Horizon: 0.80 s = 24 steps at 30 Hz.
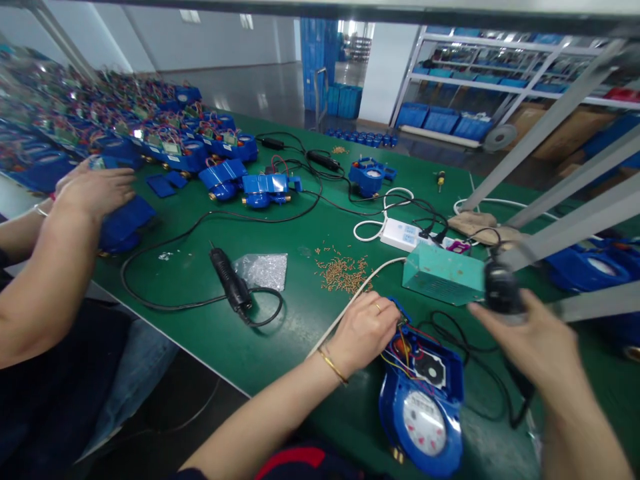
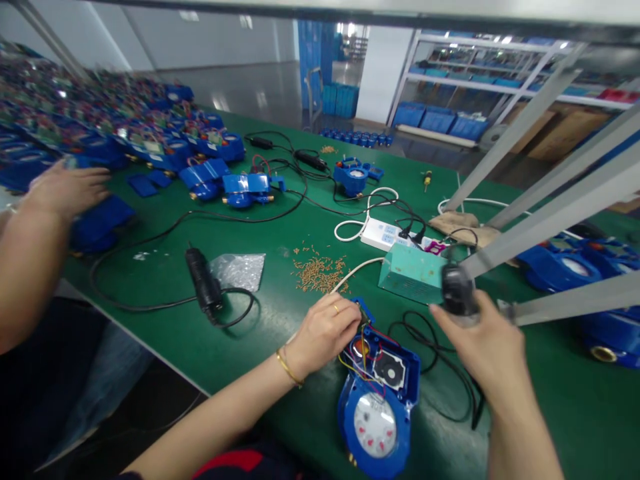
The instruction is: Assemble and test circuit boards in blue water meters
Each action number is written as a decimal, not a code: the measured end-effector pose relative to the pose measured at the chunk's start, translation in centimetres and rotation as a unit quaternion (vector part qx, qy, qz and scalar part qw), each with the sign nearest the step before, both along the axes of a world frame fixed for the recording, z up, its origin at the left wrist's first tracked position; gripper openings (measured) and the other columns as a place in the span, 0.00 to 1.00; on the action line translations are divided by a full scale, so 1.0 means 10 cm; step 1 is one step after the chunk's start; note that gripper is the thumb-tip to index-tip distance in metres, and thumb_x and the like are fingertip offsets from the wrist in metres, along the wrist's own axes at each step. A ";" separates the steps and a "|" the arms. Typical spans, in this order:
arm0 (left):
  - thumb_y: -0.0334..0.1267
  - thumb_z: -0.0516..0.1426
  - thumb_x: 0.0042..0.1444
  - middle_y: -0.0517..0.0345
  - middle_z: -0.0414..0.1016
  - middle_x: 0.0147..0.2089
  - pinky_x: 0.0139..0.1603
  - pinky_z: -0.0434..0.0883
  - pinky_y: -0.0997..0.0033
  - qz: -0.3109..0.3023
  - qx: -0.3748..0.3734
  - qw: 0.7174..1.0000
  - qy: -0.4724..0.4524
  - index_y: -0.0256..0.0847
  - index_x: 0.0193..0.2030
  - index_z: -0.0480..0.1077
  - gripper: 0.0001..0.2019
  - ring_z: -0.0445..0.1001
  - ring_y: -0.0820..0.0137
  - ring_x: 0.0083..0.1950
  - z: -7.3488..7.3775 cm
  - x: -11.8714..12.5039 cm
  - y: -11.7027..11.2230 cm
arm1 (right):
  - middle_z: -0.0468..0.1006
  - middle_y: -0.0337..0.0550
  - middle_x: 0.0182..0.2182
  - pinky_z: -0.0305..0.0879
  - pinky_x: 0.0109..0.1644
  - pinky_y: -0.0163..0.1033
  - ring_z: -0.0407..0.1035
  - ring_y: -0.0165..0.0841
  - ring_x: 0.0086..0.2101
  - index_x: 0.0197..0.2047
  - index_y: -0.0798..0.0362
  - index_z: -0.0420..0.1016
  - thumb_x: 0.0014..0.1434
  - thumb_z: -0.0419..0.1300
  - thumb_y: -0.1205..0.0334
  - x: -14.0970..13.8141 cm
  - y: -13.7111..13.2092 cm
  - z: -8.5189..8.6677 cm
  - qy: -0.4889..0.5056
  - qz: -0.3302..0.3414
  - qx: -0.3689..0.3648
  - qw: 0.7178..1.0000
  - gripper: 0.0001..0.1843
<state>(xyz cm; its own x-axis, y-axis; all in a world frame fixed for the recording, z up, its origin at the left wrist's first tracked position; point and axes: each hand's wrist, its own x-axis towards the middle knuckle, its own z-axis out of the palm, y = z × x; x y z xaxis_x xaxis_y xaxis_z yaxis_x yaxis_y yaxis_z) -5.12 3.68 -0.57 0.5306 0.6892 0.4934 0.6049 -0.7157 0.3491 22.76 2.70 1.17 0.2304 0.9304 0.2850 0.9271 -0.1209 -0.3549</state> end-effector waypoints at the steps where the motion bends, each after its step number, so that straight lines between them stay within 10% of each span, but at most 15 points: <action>1: 0.31 0.52 0.65 0.55 0.77 0.36 0.45 0.72 0.67 0.004 0.003 1.000 0.002 0.36 0.36 0.71 0.08 0.72 0.67 0.39 0.00 -0.01 -0.01 | 0.75 0.47 0.25 0.64 0.29 0.45 0.72 0.48 0.28 0.44 0.51 0.73 0.53 0.59 0.38 -0.06 0.08 -0.13 -0.020 0.032 -0.031 0.999 0.26; 7: 0.30 0.53 0.63 0.56 0.78 0.37 0.44 0.74 0.67 0.028 -0.010 1.000 -0.004 0.38 0.37 0.69 0.04 0.75 0.66 0.39 -0.04 -0.04 -0.06 | 0.75 0.53 0.35 0.69 0.36 0.46 0.73 0.49 0.36 0.48 0.55 0.75 0.54 0.62 0.48 -0.31 0.17 -0.73 -0.069 0.099 -0.087 0.989 0.24; 11: 0.29 0.54 0.62 0.56 0.79 0.37 0.43 0.75 0.67 0.032 -0.018 0.999 -0.008 0.38 0.39 0.68 0.03 0.77 0.66 0.39 -0.06 -0.02 -0.08 | 0.79 0.55 0.33 0.68 0.38 0.46 0.75 0.48 0.35 0.38 0.56 0.79 0.55 0.60 0.56 -0.29 0.09 -0.42 -0.064 0.125 -0.112 0.984 0.13; 17: 0.29 0.53 0.63 0.54 0.79 0.39 0.42 0.77 0.64 0.024 -0.022 0.999 -0.026 0.38 0.41 0.68 0.04 0.78 0.64 0.40 -0.08 0.00 -0.12 | 0.83 0.44 0.34 0.66 0.38 0.42 0.77 0.43 0.35 0.38 0.48 0.82 0.62 0.53 0.44 -0.70 0.14 0.28 0.091 0.202 -0.179 0.959 0.21; 24: 0.29 0.53 0.63 0.53 0.81 0.46 0.48 0.78 0.67 -0.030 0.005 0.996 -0.084 0.39 0.42 0.66 0.04 0.79 0.67 0.46 -0.07 -0.15 -0.18 | 0.83 0.43 0.31 0.66 0.37 0.40 0.76 0.40 0.33 0.32 0.50 0.81 0.58 0.54 0.48 -0.93 0.22 0.16 0.195 0.245 -0.206 0.927 0.19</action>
<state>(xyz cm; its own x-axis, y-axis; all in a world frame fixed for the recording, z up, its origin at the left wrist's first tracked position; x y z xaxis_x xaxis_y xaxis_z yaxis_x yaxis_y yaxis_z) -6.65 1.89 -1.25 0.4794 0.6530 0.5863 0.4946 -0.7529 0.4342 13.49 4.91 2.76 -0.2376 0.9621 -0.1339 0.7178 0.0811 -0.6915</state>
